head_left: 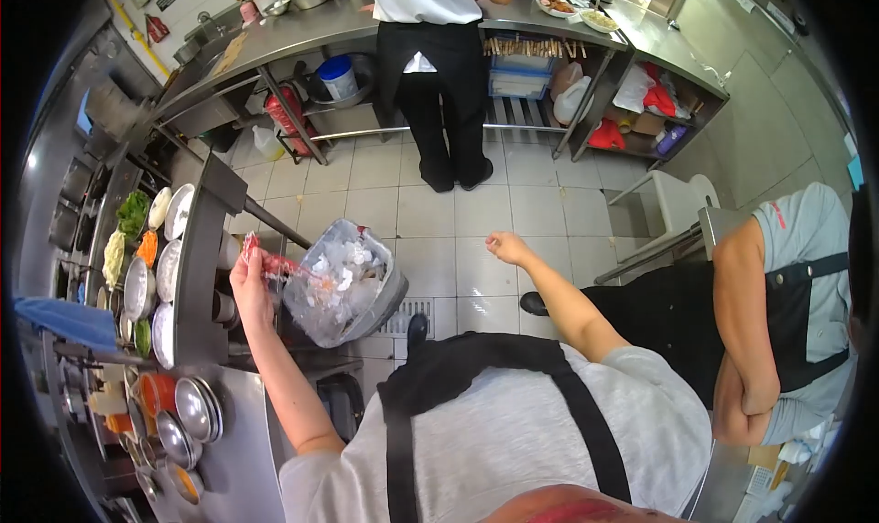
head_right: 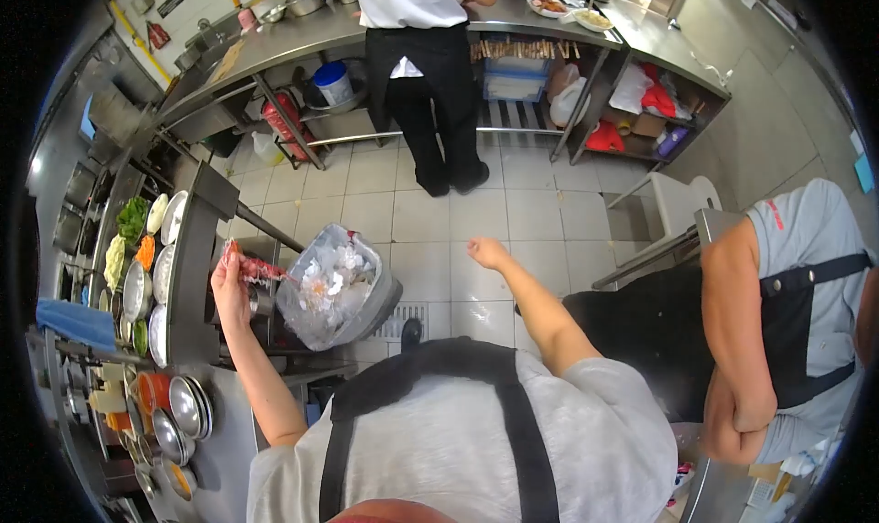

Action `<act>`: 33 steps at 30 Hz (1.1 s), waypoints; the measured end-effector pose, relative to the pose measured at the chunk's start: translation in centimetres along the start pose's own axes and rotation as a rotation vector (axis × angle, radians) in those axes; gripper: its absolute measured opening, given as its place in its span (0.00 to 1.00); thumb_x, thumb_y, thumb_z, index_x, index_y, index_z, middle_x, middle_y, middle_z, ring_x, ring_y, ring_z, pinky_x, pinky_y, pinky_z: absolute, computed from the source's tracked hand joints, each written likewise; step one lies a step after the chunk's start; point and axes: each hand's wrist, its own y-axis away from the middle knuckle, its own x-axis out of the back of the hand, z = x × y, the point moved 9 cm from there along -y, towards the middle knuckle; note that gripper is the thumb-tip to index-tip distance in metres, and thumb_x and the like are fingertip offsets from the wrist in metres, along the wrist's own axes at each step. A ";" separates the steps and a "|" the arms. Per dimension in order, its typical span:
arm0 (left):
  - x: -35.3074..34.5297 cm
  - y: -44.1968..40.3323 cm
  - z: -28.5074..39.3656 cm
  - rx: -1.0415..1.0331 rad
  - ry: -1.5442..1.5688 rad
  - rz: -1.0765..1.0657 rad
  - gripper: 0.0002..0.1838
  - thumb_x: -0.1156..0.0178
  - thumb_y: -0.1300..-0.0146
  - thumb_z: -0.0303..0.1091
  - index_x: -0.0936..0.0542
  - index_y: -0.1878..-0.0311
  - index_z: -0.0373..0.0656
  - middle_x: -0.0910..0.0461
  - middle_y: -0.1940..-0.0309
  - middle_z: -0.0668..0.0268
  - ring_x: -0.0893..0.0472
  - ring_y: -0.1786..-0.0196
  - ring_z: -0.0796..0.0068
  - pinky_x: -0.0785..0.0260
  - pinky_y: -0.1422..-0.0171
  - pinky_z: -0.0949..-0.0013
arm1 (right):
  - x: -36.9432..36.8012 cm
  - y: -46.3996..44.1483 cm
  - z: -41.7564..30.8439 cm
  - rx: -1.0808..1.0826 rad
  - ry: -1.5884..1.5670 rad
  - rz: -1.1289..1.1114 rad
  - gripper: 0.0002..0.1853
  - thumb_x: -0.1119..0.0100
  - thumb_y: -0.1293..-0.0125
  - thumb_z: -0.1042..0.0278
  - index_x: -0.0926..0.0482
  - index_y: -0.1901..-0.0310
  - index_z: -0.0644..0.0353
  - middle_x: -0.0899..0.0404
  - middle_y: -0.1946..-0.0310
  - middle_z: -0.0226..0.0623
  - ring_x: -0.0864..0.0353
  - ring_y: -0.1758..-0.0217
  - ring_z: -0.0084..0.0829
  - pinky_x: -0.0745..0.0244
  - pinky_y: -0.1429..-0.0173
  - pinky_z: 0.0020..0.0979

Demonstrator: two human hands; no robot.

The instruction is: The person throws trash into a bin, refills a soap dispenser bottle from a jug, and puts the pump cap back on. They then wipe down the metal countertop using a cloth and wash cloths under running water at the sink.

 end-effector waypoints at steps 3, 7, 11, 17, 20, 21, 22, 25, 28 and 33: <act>0.4 -5.2 -2.0 0.011 -0.167 -0.043 0.09 0.51 0.38 0.33 0.26 0.63 0.37 0.27 0.78 0.72 0.29 0.76 0.84 0.35 0.70 0.79 | 0.3 -0.5 1.6 -0.047 -0.060 0.032 0.13 0.46 0.45 0.61 0.26 0.61 0.60 0.23 0.75 0.39 0.24 0.73 0.31 0.29 0.66 0.33; 5.1 -12.1 -11.2 0.078 -0.393 -0.092 0.11 0.49 0.39 0.35 0.25 0.66 0.36 0.26 0.81 0.69 0.29 0.78 0.84 0.37 0.74 0.79 | -0.8 3.9 12.8 -0.174 0.225 0.162 0.13 0.51 0.42 0.60 0.26 0.66 0.62 0.25 0.81 0.38 0.27 0.82 0.32 0.32 0.78 0.31; 11.5 -15.8 -23.0 0.264 -1.162 -0.134 0.18 0.42 0.48 0.43 0.24 0.62 0.36 0.22 0.77 0.57 0.21 0.70 0.65 0.31 0.64 0.66 | -2.9 16.2 19.6 -0.603 0.401 -0.273 0.08 0.50 0.50 0.66 0.23 0.75 0.60 0.24 0.80 0.42 0.21 0.73 0.37 0.26 0.69 0.36; 14.3 -12.4 -28.3 0.456 -1.817 -0.152 0.30 0.39 0.52 0.44 0.31 0.48 0.36 0.29 0.51 0.48 0.27 0.50 0.57 0.36 0.45 0.64 | -2.1 26.0 18.3 -1.192 -0.334 0.085 0.06 0.48 0.46 0.64 0.25 0.67 0.51 0.27 0.83 0.30 0.27 0.83 0.26 0.30 0.81 0.31; 15.3 -13.0 -27.8 0.730 -1.267 0.035 0.27 0.42 0.49 0.42 0.31 0.47 0.37 0.29 0.52 0.49 0.27 0.49 0.55 0.35 0.45 0.62 | -2.6 23.3 18.1 -1.093 -0.452 0.203 0.05 0.48 0.47 0.66 0.26 0.68 0.54 0.28 0.83 0.30 0.28 0.85 0.25 0.32 0.82 0.28; 14.3 -13.7 -26.8 0.585 -1.501 -0.084 0.23 0.47 0.44 0.42 0.30 0.48 0.37 0.26 0.55 0.50 0.25 0.52 0.59 0.34 0.47 0.63 | -2.5 22.6 17.7 -1.095 -0.452 0.203 0.05 0.48 0.47 0.66 0.26 0.68 0.54 0.28 0.83 0.30 0.28 0.85 0.25 0.32 0.82 0.28; 14.5 -14.4 -26.8 0.586 -1.505 -0.082 0.23 0.47 0.44 0.42 0.30 0.48 0.37 0.26 0.55 0.50 0.25 0.52 0.59 0.34 0.47 0.63 | -1.5 20.2 14.6 -1.044 -0.397 0.194 0.05 0.48 0.47 0.66 0.26 0.68 0.55 0.28 0.83 0.30 0.29 0.85 0.24 0.33 0.83 0.27; 14.4 -16.3 -28.8 0.694 -1.557 -0.291 0.24 0.45 0.47 0.49 0.26 0.53 0.41 0.27 0.53 0.53 0.27 0.50 0.58 0.34 0.47 0.59 | -0.9 14.2 11.1 -0.931 -0.403 0.194 0.06 0.47 0.47 0.67 0.26 0.69 0.57 0.28 0.83 0.30 0.29 0.85 0.22 0.34 0.83 0.25; 11.7 -17.3 -27.8 0.581 -1.608 -0.275 0.25 0.46 0.48 0.51 0.25 0.54 0.42 0.28 0.51 0.55 0.28 0.48 0.56 0.36 0.47 0.53 | -1.4 10.7 9.5 -0.838 -0.418 0.170 0.07 0.49 0.45 0.65 0.27 0.66 0.57 0.27 0.80 0.29 0.30 0.83 0.20 0.35 0.83 0.24; 6.6 -17.6 -30.5 0.438 -1.722 -0.584 0.30 0.47 0.50 0.57 0.26 0.52 0.41 0.28 0.51 0.55 0.30 0.46 0.52 0.41 0.45 0.46 | -3.3 9.9 9.5 -0.722 -0.328 0.105 0.07 0.49 0.43 0.62 0.27 0.67 0.56 0.27 0.81 0.27 0.30 0.83 0.19 0.38 0.85 0.22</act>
